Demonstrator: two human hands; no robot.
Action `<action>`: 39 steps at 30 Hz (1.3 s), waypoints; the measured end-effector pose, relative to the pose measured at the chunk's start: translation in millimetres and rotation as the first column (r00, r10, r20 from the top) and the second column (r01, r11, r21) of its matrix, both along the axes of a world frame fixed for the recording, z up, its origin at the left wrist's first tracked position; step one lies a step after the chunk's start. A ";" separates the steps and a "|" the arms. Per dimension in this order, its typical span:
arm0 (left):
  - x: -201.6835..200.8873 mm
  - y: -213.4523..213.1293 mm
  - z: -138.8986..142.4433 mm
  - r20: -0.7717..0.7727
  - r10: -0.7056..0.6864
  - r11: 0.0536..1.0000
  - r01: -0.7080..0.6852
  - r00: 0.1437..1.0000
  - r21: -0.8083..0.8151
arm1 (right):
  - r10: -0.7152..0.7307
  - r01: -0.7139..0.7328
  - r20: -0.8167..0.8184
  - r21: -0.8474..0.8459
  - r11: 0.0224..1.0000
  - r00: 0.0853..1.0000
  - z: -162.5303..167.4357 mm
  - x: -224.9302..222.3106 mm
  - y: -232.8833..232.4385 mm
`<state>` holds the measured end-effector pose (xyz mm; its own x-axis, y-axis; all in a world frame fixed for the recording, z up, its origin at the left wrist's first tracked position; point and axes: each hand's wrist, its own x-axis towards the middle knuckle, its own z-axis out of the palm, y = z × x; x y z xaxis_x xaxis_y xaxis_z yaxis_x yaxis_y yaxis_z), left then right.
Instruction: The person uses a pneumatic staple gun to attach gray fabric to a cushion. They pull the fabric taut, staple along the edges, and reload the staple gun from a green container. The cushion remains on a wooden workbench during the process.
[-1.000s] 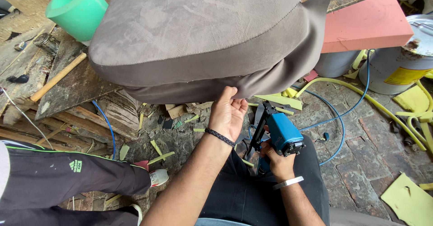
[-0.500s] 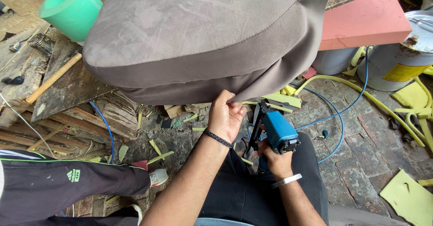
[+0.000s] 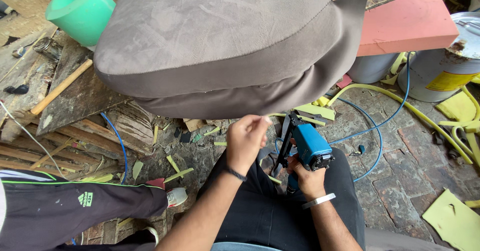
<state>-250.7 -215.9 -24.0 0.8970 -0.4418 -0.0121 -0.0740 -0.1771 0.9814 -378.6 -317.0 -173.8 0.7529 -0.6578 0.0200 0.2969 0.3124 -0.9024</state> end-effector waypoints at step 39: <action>157.4 164.5 4.7 0.450 0.614 0.779 -0.590 0.648 -0.214 | -0.008 0.008 0.000 -0.263 0.965 1.000 75.6 13.0 15.2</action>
